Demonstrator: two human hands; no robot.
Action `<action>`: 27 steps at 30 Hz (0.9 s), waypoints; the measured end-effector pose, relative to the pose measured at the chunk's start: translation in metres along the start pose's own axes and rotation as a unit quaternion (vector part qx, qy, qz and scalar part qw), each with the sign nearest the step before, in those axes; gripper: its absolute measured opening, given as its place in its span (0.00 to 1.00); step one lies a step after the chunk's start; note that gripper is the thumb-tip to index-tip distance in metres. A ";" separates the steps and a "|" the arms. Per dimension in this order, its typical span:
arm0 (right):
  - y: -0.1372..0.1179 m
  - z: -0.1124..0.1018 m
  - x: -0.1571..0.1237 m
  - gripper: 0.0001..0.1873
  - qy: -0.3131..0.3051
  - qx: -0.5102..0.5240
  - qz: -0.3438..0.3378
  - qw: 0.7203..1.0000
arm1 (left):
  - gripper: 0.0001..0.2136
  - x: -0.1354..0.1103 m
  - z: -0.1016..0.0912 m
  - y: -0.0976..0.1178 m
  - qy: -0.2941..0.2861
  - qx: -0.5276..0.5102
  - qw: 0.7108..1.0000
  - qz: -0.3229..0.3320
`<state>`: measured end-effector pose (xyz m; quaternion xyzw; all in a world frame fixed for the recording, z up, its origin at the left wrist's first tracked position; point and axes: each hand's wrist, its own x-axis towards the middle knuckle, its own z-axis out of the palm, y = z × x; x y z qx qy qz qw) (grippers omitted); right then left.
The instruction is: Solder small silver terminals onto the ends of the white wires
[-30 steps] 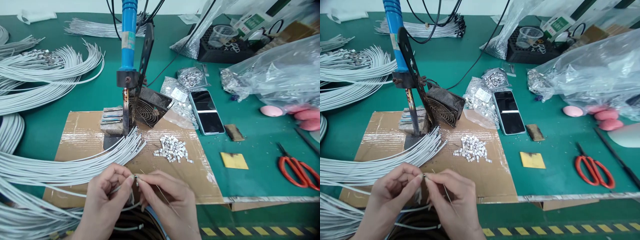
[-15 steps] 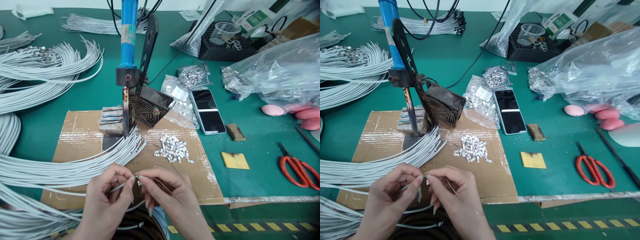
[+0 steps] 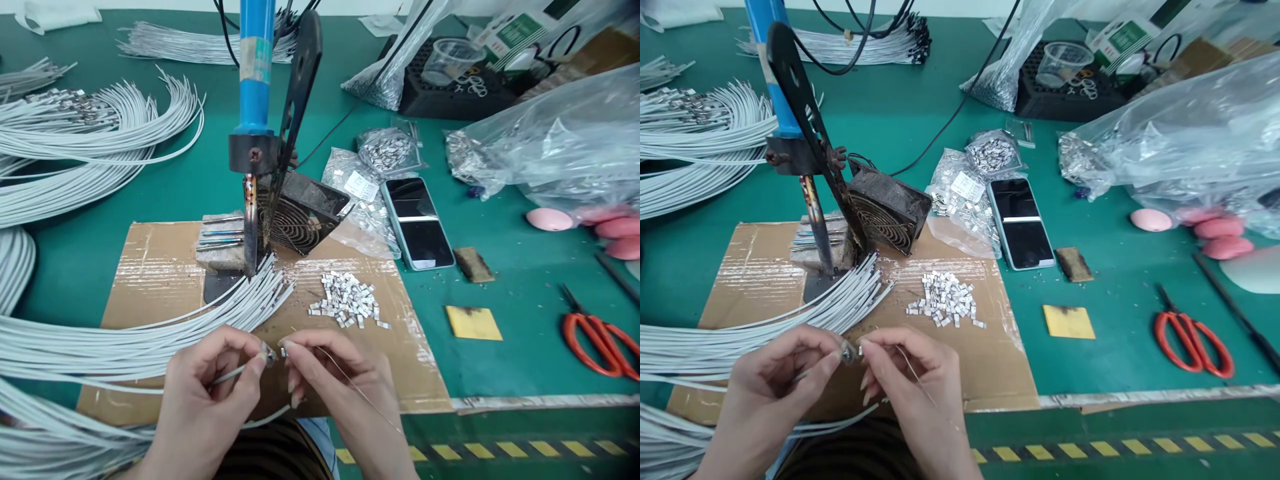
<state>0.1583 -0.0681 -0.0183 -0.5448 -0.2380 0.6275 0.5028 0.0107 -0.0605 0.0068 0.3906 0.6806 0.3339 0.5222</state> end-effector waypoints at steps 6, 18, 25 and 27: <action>0.007 -0.002 0.009 0.04 -0.050 -0.057 -0.129 0.989 | 0.04 0.003 0.000 0.002 -0.025 -0.042 0.999 0.001; -0.003 -0.002 0.004 0.06 -0.055 -0.085 -0.068 0.993 | 0.06 0.009 -0.002 0.006 -0.050 -0.093 0.994 -0.023; 0.000 -0.008 0.007 0.10 -0.083 -0.119 -0.114 0.983 | 0.07 0.010 -0.002 0.005 -0.052 -0.102 0.993 -0.018; 0.000 -0.010 0.008 0.11 -0.088 -0.136 -0.128 0.978 | 0.07 0.010 -0.002 0.005 -0.049 -0.100 0.994 -0.018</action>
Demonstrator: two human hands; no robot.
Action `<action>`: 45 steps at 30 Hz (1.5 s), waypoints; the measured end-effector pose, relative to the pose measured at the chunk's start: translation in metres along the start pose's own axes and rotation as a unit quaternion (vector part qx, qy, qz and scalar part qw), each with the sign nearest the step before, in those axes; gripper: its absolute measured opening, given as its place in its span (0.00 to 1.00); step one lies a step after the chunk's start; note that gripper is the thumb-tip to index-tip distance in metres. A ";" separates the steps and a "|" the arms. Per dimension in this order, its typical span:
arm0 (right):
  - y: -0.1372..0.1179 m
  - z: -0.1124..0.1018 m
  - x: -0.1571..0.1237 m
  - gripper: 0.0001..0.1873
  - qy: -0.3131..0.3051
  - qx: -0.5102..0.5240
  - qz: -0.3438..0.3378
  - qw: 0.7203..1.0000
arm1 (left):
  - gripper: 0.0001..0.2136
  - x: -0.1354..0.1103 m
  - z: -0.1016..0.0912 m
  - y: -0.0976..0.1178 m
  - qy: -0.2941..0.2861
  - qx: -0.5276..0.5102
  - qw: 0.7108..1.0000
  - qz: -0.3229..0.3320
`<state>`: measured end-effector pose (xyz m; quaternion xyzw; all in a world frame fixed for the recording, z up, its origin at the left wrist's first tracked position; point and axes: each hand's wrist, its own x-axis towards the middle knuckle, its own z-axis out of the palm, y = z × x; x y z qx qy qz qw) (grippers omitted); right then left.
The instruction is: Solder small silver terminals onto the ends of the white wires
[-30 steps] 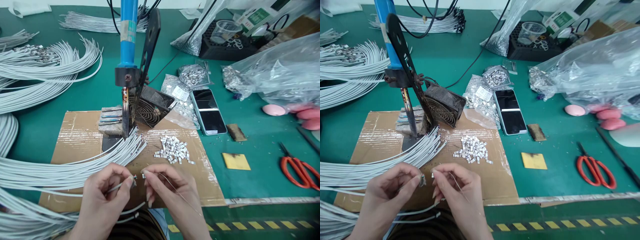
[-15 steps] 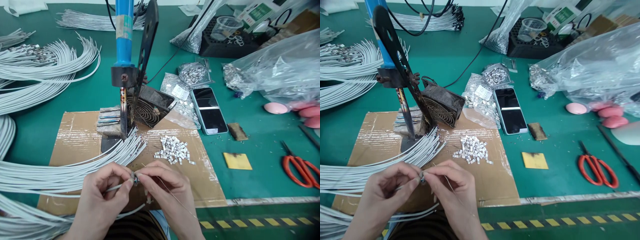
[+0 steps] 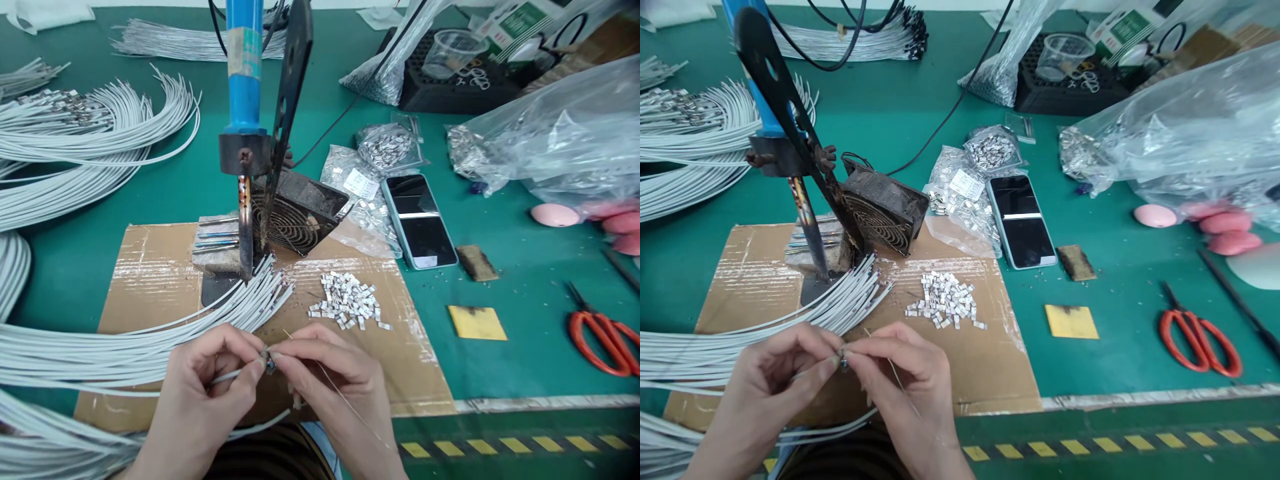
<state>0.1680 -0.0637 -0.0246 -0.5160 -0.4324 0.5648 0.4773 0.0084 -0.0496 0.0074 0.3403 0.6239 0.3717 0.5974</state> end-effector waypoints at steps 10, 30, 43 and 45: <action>0.002 0.009 -0.006 0.08 0.072 -0.057 -0.039 0.995 | 0.07 0.002 0.003 -0.002 0.001 -0.014 1.000 0.018; -0.002 0.012 0.009 0.12 0.097 -0.079 -0.075 0.989 | 0.07 0.023 0.004 0.008 0.067 0.003 0.997 0.048; -0.006 0.024 0.017 0.10 0.134 -0.091 -0.055 0.985 | 0.06 0.029 0.009 0.014 0.101 -0.007 0.992 0.076; -0.007 0.025 0.018 0.10 0.137 -0.095 -0.056 0.984 | 0.06 0.030 0.009 0.014 0.104 -0.003 0.991 0.079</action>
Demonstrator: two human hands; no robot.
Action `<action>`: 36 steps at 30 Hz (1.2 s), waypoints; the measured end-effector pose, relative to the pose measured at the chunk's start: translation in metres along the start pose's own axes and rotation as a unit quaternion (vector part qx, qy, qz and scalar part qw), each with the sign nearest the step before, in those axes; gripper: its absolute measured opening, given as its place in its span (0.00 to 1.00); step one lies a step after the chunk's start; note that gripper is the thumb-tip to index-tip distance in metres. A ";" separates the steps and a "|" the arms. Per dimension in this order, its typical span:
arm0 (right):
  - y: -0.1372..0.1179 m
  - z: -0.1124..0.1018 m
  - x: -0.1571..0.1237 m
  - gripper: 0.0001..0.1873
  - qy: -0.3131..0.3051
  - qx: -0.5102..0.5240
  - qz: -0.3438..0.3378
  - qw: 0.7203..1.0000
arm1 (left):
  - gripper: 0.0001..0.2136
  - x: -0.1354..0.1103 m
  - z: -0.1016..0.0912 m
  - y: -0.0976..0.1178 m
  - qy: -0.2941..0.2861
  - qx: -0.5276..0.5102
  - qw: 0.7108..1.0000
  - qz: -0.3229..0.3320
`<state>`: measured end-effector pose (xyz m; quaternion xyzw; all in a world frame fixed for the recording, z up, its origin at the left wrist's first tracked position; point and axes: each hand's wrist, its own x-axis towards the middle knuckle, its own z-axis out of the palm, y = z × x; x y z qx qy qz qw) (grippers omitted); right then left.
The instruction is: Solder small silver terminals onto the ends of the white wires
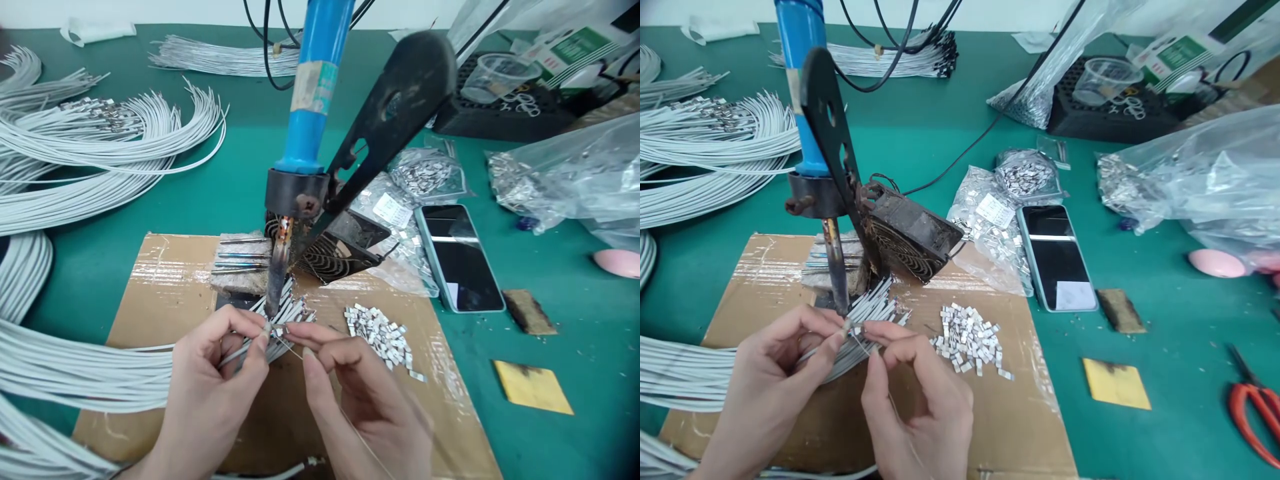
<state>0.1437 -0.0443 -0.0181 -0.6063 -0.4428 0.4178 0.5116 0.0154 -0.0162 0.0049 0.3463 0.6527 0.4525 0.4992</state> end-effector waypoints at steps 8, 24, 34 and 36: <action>-0.004 0.005 0.001 0.11 0.011 0.015 0.018 1.000 | 0.05 0.002 0.000 0.000 0.002 -0.010 1.000 0.003; -0.004 0.008 0.007 0.12 0.009 0.001 0.010 1.000 | 0.06 0.016 -0.003 0.003 -0.035 -0.017 0.998 0.049; -0.005 0.009 0.009 0.11 0.014 0.001 0.013 1.000 | 0.05 0.016 -0.006 0.003 -0.045 -0.029 0.998 0.030; -0.005 0.009 0.009 0.11 0.016 0.000 0.009 1.000 | 0.05 0.017 -0.006 0.005 -0.045 -0.032 0.998 0.036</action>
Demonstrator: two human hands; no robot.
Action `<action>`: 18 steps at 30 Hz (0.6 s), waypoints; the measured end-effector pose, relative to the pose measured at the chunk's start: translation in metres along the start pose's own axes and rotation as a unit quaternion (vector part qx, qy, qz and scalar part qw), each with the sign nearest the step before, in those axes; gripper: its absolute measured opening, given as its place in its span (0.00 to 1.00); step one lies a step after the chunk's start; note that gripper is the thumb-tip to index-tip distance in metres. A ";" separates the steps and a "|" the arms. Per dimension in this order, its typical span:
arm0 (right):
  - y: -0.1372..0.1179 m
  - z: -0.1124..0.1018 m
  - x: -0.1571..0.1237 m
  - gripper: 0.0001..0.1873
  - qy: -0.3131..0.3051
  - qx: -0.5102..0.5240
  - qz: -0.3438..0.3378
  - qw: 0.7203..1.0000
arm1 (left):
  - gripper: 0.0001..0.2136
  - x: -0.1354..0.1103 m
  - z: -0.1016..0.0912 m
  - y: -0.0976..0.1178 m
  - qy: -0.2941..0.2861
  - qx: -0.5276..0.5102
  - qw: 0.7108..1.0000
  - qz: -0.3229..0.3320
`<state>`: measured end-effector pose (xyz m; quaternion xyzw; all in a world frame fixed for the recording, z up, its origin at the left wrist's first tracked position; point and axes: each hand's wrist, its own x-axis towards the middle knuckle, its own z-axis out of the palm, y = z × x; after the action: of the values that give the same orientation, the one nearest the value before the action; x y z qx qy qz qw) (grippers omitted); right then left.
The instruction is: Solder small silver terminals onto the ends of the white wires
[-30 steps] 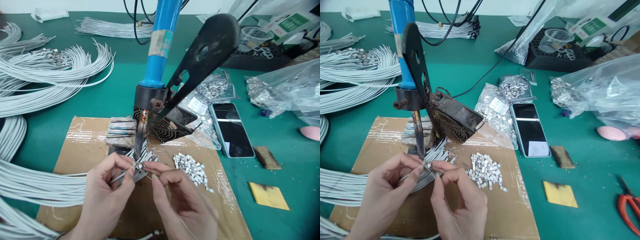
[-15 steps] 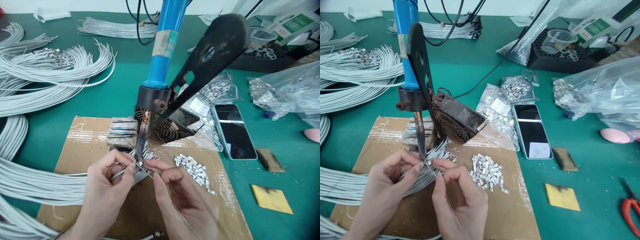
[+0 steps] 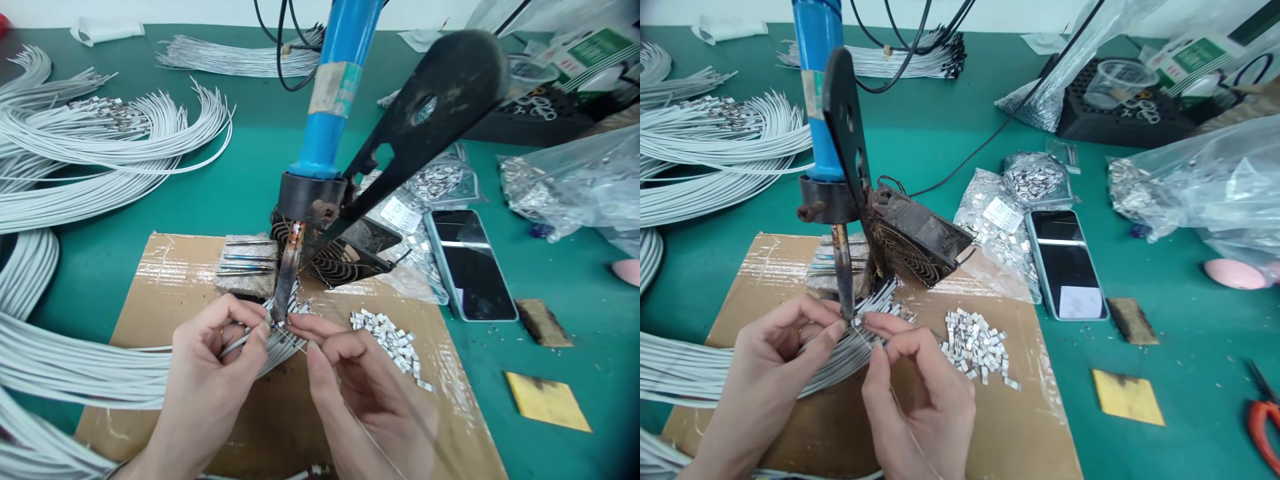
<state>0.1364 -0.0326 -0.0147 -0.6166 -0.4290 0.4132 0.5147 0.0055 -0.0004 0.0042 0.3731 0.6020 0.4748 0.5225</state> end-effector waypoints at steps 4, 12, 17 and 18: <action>-0.001 0.001 0.000 0.12 0.002 0.007 0.002 1.000 | 0.06 0.001 -0.001 0.002 0.009 -0.004 1.000 0.000; -0.003 0.003 0.001 0.12 0.004 0.021 0.003 1.000 | 0.06 -0.001 -0.004 0.000 -0.006 0.007 1.000 -0.005; -0.003 0.003 0.000 0.12 0.002 0.025 0.002 1.000 | 0.07 -0.001 -0.008 -0.005 -0.010 0.025 1.000 -0.002; -0.003 0.003 0.000 0.12 0.002 0.023 0.000 1.000 | 0.06 -0.001 -0.009 -0.006 -0.016 0.027 1.000 -0.004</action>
<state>0.1333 -0.0314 -0.0120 -0.6054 -0.4182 0.4219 0.5298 -0.0029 -0.0047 -0.0009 0.3923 0.6076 0.4506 0.5233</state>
